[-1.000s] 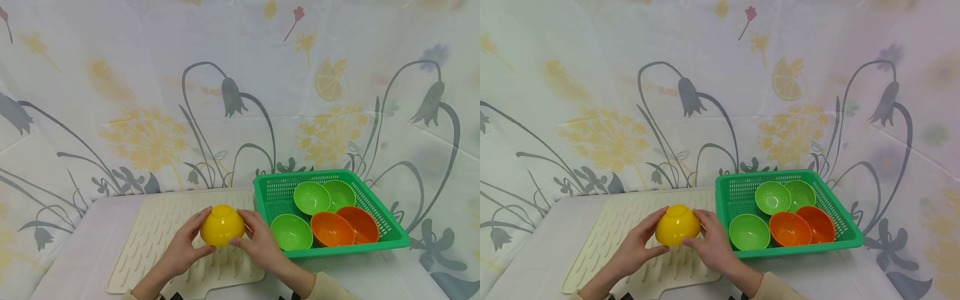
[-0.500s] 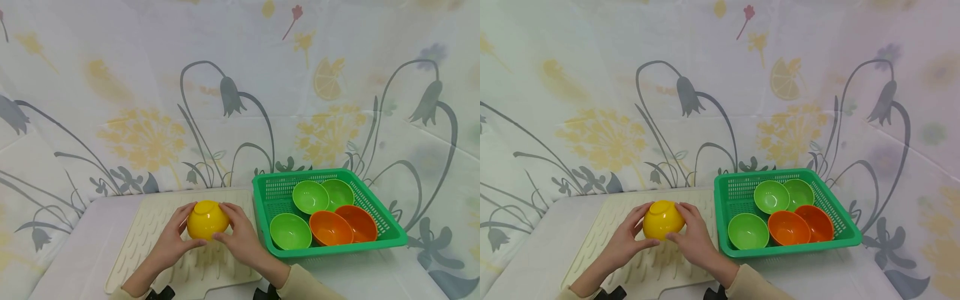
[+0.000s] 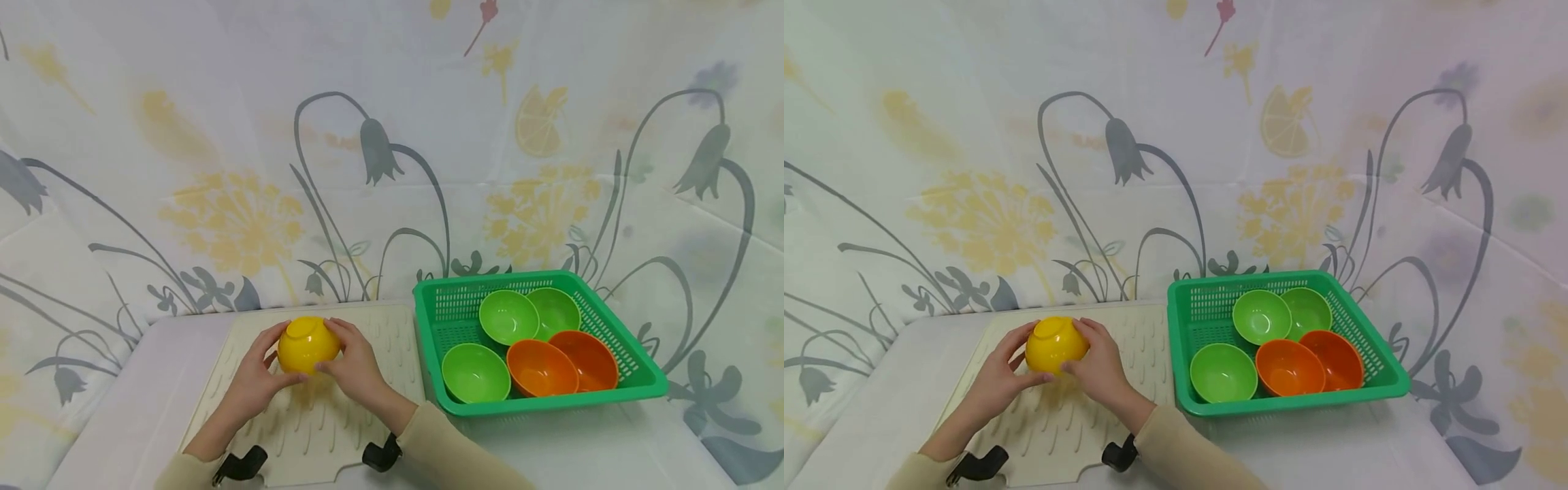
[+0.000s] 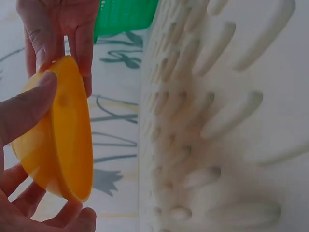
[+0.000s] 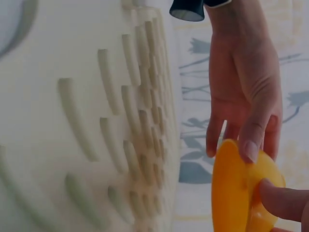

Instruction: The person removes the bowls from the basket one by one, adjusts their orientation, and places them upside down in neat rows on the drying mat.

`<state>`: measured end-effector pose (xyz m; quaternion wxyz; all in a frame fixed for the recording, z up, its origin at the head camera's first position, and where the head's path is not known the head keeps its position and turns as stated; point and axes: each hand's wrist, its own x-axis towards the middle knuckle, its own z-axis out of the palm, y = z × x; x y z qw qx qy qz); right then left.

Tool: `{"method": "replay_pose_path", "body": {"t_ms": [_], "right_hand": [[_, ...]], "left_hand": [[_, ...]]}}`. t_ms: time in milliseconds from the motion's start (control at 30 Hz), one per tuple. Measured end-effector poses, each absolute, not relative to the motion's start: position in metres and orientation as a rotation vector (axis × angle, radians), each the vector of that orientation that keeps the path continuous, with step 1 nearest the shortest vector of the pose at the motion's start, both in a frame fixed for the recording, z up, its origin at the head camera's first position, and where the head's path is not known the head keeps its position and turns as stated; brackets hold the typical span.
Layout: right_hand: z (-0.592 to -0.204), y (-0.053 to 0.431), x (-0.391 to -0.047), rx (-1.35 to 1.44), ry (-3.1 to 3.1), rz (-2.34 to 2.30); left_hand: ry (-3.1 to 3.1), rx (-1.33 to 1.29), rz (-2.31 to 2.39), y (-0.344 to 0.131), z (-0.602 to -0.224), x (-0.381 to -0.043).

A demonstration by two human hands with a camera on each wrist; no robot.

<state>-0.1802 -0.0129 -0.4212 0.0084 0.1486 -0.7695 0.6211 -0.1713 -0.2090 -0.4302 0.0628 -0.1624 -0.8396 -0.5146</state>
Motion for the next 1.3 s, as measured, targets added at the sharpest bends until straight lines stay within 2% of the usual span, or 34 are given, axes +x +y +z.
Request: {"method": "replay_pose_path", "body": {"t_ms": [133,400,533,800,1033,1300], "right_hand": [[-0.424,-0.029,-0.190,0.367,-2.396,1.966],[-0.433,-0.065,-0.214,0.000,-2.382,2.071],[-0.436,-0.081,-0.225,-0.070,-2.349,2.084],[-0.441,-0.097,-0.237,0.029,-2.460,2.002],[-0.444,-0.097,-0.241,0.235,-2.652,1.795],[-0.458,-0.104,-0.248,0.389,-2.792,1.608]], "left_hand": [[-2.542,-0.435,-1.509,-0.218,-0.434,-0.179],[-2.561,-0.290,-1.367,-0.231,-0.438,-0.197],[-2.567,-0.218,-1.281,-0.238,-0.441,-0.207],[-2.577,-0.170,-1.189,-0.253,-0.445,-0.221],[-2.655,-0.146,-1.239,-0.264,-0.452,-0.231],[-2.730,0.033,-1.345,-0.267,-0.458,-0.237]]}}
